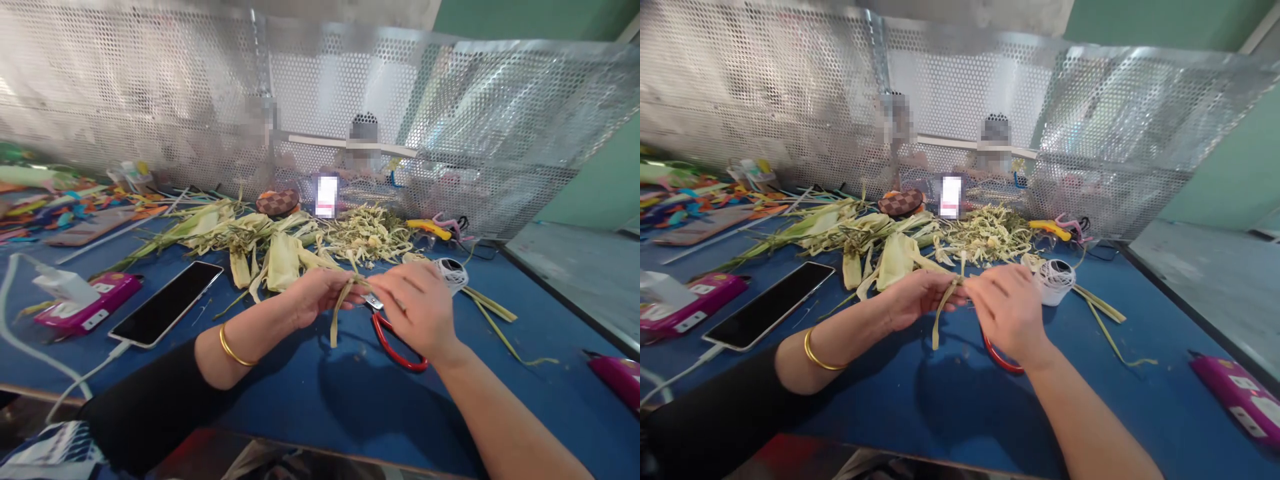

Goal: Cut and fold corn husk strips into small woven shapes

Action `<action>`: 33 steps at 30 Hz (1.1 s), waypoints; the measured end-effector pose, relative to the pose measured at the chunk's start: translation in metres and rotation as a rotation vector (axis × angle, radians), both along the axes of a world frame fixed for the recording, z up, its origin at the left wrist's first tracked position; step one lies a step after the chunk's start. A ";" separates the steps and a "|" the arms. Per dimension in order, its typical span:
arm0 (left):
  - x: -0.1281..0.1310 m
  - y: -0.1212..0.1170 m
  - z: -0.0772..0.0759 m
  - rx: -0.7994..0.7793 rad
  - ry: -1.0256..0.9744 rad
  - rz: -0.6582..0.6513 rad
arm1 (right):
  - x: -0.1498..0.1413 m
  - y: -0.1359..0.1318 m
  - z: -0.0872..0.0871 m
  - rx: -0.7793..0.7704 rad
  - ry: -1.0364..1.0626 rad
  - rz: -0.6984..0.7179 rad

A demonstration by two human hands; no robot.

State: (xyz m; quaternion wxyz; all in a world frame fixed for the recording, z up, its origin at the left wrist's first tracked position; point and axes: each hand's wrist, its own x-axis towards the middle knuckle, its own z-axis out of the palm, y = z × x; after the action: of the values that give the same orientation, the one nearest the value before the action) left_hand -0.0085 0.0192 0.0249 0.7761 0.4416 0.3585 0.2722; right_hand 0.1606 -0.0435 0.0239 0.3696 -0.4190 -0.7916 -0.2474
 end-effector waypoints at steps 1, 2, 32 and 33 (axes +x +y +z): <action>0.000 0.001 0.001 -0.021 -0.024 0.022 | -0.003 -0.002 0.000 -0.019 -0.103 0.036; 0.000 0.001 0.001 -0.022 -0.047 0.036 | -0.006 -0.002 -0.001 -0.052 -0.206 0.062; -0.001 -0.001 0.002 0.178 0.067 0.122 | -0.007 0.010 -0.021 -0.640 0.224 -0.128; 0.000 -0.001 0.001 0.219 0.094 0.120 | -0.009 0.008 -0.020 -0.685 0.268 -0.099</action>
State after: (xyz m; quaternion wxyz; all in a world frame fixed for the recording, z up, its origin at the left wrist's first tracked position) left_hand -0.0084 0.0182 0.0263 0.6880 0.5137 0.3885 0.3343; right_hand 0.1521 -0.0353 0.0041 0.2958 -0.5849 -0.7519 0.0713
